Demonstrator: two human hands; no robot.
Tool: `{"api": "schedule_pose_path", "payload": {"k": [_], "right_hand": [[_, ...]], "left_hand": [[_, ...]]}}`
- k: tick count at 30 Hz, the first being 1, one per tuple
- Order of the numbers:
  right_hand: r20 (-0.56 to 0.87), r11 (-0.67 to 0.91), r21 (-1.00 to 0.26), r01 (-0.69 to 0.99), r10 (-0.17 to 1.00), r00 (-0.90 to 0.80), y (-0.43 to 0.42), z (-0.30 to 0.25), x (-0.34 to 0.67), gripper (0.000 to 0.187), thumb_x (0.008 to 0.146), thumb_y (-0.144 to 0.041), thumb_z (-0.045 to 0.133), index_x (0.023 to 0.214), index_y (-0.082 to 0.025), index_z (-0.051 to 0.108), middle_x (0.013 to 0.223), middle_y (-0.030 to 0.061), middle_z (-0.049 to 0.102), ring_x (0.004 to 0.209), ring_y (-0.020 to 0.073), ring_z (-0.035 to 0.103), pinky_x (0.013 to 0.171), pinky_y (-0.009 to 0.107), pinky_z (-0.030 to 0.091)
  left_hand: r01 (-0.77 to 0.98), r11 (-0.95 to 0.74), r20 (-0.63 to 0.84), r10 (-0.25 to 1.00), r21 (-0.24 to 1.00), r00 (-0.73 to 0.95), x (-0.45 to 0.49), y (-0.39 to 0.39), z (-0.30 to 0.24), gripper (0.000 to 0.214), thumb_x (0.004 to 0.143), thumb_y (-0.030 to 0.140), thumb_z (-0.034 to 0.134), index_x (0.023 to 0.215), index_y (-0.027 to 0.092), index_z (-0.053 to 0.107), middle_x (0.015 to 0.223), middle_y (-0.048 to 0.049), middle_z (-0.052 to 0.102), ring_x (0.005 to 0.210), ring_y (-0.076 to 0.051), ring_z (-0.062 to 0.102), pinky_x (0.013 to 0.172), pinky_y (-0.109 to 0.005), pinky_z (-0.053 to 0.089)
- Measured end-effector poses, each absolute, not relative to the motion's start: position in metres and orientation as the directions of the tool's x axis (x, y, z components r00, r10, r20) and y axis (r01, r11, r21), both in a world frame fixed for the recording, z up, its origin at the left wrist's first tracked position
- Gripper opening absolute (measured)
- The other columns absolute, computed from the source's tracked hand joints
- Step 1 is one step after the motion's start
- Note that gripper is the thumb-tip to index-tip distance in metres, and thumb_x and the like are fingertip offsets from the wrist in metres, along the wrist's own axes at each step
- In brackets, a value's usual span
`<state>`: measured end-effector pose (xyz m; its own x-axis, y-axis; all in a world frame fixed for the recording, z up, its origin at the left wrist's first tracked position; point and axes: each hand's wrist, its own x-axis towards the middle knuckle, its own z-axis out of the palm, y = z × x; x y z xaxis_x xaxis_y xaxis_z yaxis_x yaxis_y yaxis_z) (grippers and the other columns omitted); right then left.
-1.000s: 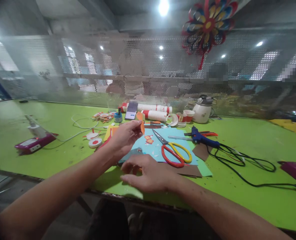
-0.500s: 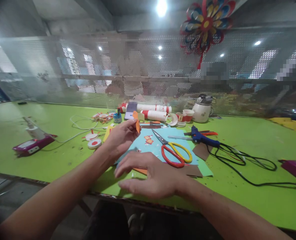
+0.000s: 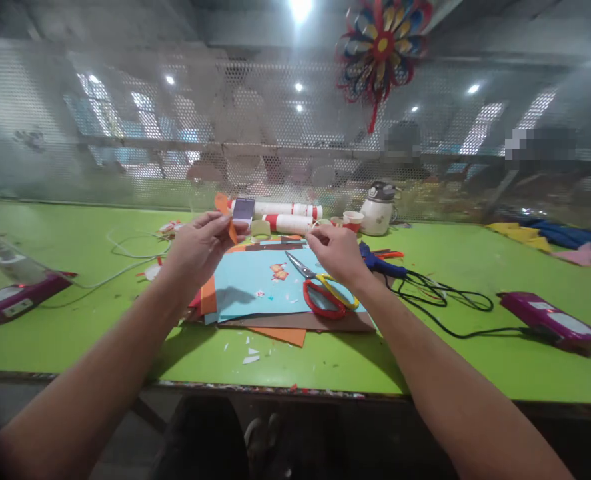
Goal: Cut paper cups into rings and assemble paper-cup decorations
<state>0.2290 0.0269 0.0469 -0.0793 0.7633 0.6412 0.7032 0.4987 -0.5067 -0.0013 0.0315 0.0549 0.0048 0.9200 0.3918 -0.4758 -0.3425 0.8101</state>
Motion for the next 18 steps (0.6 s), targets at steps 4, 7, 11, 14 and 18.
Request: {"api": "schedule_pose_path", "payload": {"k": [4,7,11,14,18], "right_hand": [[0.566,0.418,-0.585,0.695,0.824,-0.019,0.042,0.042,0.239,0.02,0.077,-0.028,0.056,0.067,-0.014,0.068,0.06,0.004,0.064,0.059,0.0161,0.056,0.058,0.028,0.041],[0.564,0.439,-0.574,0.691,0.824,-0.056,0.042,0.037,0.234,0.021,0.078,-0.029,0.055,0.068,-0.015,0.068,0.063,0.0039,0.066,0.062,0.0166,0.059,0.06,0.028,0.044],[0.575,0.481,-0.563,0.672,0.812,-0.099,0.037,0.036,0.228,0.023,0.08,-0.031,0.054,0.074,-0.015,0.069,0.068,0.0053,0.068,0.066,0.018,0.062,0.064,0.03,0.047],[0.575,0.492,-0.557,0.669,0.81,-0.116,0.04,0.031,0.231,0.025,0.081,-0.033,0.054,0.076,-0.014,0.07,0.07,0.0069,0.069,0.066,0.0196,0.062,0.064,0.031,0.047],[0.519,0.44,-0.559,0.703,0.847,-0.116,0.051,0.02,0.235,0.028,0.081,-0.034,0.051,0.074,-0.013,0.068,0.067,0.0076,0.069,0.062,0.0201,0.062,0.06,0.031,0.046]], "left_hand": [[-0.484,-0.44,0.418,0.894,0.756,-0.16,-0.008,0.038,0.061,0.011,0.081,0.01,0.056,0.073,0.015,0.053,0.065,-0.0036,0.068,0.069,-0.015,0.068,0.074,-0.031,0.053],[-0.487,-0.435,0.391,0.9,0.758,-0.194,-0.01,0.041,0.059,0.009,0.08,0.011,0.06,0.074,0.014,0.054,0.065,-0.0031,0.068,0.066,-0.014,0.067,0.072,-0.029,0.053],[-0.49,-0.268,0.282,0.958,0.829,-0.048,-0.002,0.042,0.048,0.01,0.077,0.015,0.063,0.074,0.013,0.054,0.062,-0.0043,0.067,0.061,-0.015,0.066,0.069,-0.032,0.053],[-0.454,-0.287,0.291,0.955,0.844,-0.063,0.012,0.035,0.035,0.01,0.079,0.016,0.06,0.074,0.014,0.052,0.061,-0.0028,0.065,0.058,-0.014,0.065,0.067,-0.032,0.053],[-0.315,-0.202,0.27,0.944,0.928,0.192,0.039,0.017,0.019,0.014,0.083,0.025,0.057,0.076,0.017,0.047,0.054,-0.0011,0.061,0.049,-0.015,0.061,0.055,-0.031,0.051]]}}
